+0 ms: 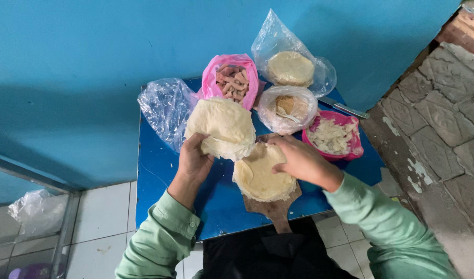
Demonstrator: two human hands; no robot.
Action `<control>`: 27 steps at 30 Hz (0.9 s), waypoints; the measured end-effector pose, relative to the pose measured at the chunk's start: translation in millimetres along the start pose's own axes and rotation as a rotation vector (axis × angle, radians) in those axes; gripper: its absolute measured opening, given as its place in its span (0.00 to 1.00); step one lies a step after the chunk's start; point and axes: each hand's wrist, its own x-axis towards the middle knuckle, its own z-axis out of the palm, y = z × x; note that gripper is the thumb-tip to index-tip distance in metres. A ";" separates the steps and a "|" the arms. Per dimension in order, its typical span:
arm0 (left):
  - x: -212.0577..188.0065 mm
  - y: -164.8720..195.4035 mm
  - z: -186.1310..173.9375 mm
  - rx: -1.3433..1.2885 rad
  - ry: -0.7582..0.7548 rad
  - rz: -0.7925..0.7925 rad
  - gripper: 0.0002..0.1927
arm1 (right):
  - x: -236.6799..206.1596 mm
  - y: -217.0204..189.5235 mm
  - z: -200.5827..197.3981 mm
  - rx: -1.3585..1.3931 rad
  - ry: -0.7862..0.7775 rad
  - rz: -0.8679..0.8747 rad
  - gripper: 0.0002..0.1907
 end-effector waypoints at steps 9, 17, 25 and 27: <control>4.5 -4.4 -6.6 -0.039 0.013 0.014 0.10 | -18.3 -13.6 39.1 -0.029 0.040 -0.334 0.26; 1.1 -7.0 -1.9 -0.045 -0.039 0.047 0.15 | -30.2 -15.2 55.3 -0.193 -0.045 -0.384 0.40; -3.4 -6.8 2.5 -0.065 -0.032 0.055 0.18 | -25.9 -28.2 44.8 0.119 0.019 -0.287 0.28; -2.6 -8.1 1.5 -0.056 -0.055 0.068 0.17 | -24.1 -35.3 46.1 0.096 0.048 -0.232 0.24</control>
